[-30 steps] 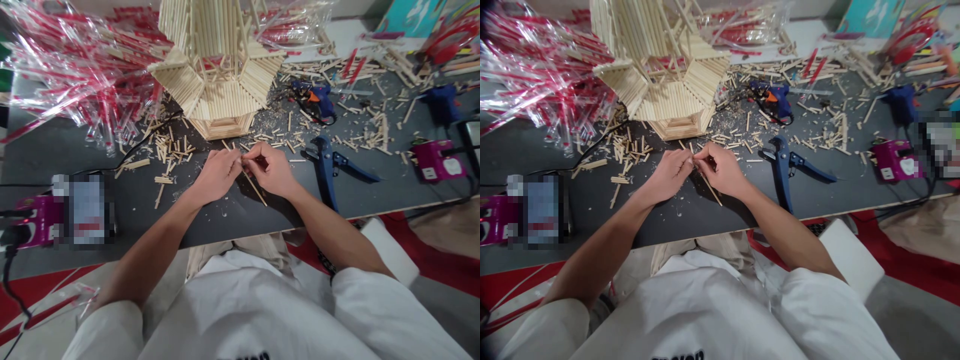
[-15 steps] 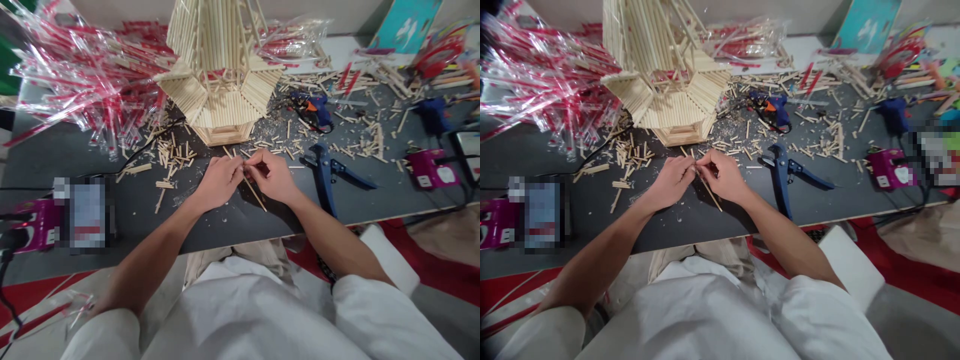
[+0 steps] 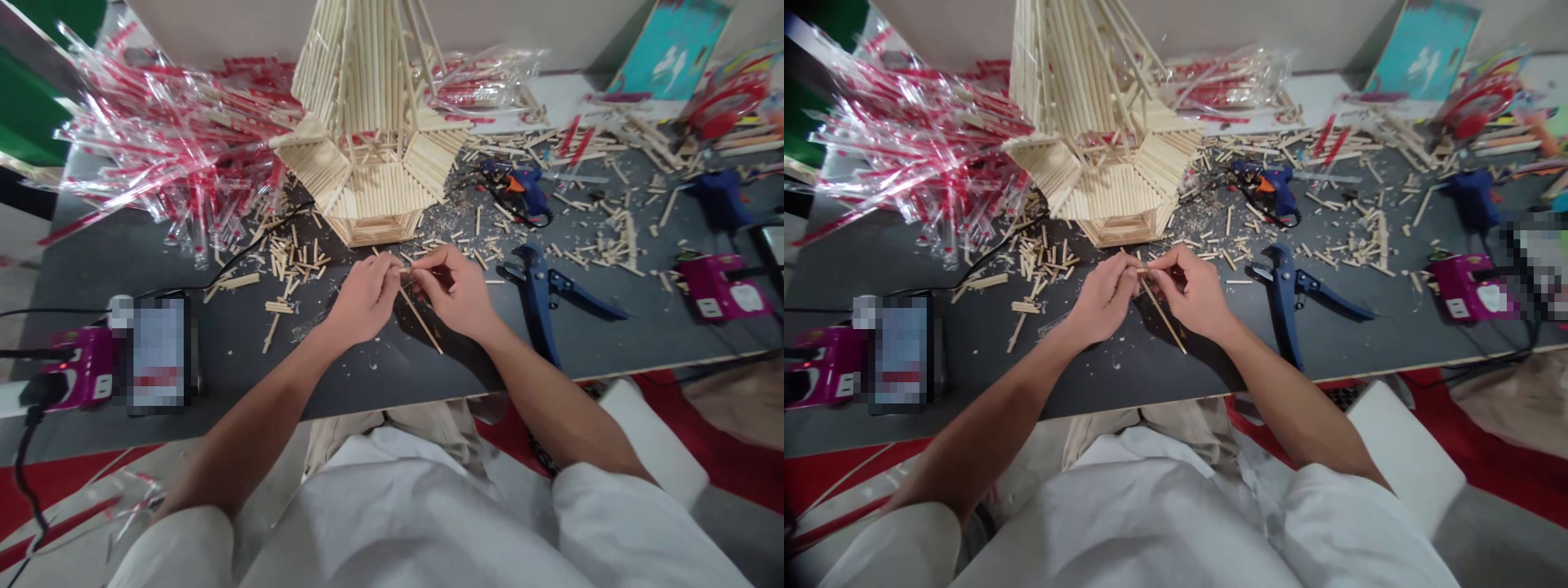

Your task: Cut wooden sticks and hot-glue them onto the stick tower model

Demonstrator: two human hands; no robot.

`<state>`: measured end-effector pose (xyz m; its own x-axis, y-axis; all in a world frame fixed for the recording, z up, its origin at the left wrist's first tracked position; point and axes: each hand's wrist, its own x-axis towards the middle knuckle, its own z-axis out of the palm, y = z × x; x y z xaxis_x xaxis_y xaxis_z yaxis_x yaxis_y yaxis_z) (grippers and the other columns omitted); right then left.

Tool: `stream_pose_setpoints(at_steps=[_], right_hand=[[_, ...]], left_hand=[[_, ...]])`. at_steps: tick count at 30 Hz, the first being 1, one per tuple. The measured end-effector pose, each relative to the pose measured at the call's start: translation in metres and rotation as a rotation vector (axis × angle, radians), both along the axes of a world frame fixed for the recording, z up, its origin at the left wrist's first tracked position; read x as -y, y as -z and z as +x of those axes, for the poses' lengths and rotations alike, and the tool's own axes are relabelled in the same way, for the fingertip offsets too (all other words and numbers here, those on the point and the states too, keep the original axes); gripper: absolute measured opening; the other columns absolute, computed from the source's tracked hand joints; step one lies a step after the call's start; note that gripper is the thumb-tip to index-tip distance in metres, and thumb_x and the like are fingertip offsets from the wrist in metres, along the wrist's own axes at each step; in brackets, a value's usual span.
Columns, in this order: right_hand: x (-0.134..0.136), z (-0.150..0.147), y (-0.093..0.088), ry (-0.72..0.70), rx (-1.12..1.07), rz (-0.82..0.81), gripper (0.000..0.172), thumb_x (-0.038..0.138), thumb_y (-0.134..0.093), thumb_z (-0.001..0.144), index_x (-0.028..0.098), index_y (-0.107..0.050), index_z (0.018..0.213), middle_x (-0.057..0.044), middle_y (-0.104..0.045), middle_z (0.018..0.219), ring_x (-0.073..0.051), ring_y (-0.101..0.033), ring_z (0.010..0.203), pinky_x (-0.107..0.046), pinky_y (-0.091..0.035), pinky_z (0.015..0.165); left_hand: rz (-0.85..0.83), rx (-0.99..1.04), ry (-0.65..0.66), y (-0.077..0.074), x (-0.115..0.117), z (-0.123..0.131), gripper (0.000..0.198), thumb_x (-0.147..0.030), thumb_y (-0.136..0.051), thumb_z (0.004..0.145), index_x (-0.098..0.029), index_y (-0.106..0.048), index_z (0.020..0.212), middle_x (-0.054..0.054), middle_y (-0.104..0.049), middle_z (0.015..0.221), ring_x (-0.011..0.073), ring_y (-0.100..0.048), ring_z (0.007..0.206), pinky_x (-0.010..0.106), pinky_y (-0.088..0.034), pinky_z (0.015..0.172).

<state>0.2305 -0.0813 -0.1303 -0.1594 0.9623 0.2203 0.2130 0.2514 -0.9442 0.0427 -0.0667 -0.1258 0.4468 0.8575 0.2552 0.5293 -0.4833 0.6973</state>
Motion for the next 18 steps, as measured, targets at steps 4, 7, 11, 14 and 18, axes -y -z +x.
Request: stream_pose_setpoints(at_steps=[4, 7, 11, 14, 18], right_hand=[[0.0, 0.0, -0.004, 0.02, -0.016, -0.015, 0.017, 0.039, -0.063, 0.098, 0.023, -0.06, 0.098, 0.001, -0.065, 0.078, -0.014, -0.064, 0.064, -0.031, -0.053, 0.061], [-0.001, 0.001, -0.006, 0.022, -0.022, -0.013, 0.017, 0.04, -0.063, 0.099, 0.023, -0.06, 0.099, 0.001, -0.064, 0.076, -0.015, -0.063, 0.064, -0.032, -0.053, 0.062], [-0.002, 0.002, -0.004, 0.003, -0.033, -0.045, 0.018, 0.041, -0.062, 0.099, 0.023, -0.06, 0.1, 0.002, -0.062, 0.075, -0.014, -0.061, 0.063, -0.031, -0.051, 0.062], [-0.002, 0.003, -0.003, -0.022, -0.047, -0.069, 0.019, 0.04, -0.063, 0.098, 0.022, -0.061, 0.103, 0.001, -0.063, 0.08, -0.014, -0.062, 0.065, -0.03, -0.052, 0.063], [-0.006, 0.01, -0.009, -0.016, 0.097, 0.011, 0.018, 0.036, -0.064, 0.097, 0.021, -0.065, 0.106, -0.004, -0.069, 0.095, -0.017, -0.067, 0.08, -0.032, -0.055, 0.073]], left_hand=[[0.101, -0.097, 0.036, -0.002, -0.001, -0.005, 0.031, -0.031, -0.03, 0.11, -0.017, -0.058, 0.106, 0.008, -0.067, 0.096, 0.0208, -0.058, 0.089, 0.036, -0.044, 0.083], [0.138, -0.132, 0.043, -0.002, -0.001, -0.006, 0.032, -0.034, -0.032, 0.11, -0.016, -0.059, 0.109, 0.008, -0.068, 0.098, 0.0211, -0.059, 0.091, 0.036, -0.045, 0.084], [0.166, -0.17, 0.027, -0.002, -0.002, -0.006, 0.034, -0.036, -0.033, 0.11, -0.017, -0.061, 0.109, 0.008, -0.069, 0.097, 0.021, -0.06, 0.09, 0.035, -0.045, 0.083], [0.187, -0.196, 0.011, -0.002, -0.003, -0.006, 0.037, -0.037, -0.034, 0.11, -0.017, -0.064, 0.108, 0.007, -0.07, 0.091, 0.0211, -0.06, 0.086, 0.034, -0.045, 0.081], [0.229, -0.196, -0.021, -0.002, -0.002, -0.007, 0.034, -0.035, -0.038, 0.109, -0.017, -0.067, 0.11, 0.008, -0.073, 0.095, 0.0213, -0.062, 0.089, 0.034, -0.047, 0.083]])
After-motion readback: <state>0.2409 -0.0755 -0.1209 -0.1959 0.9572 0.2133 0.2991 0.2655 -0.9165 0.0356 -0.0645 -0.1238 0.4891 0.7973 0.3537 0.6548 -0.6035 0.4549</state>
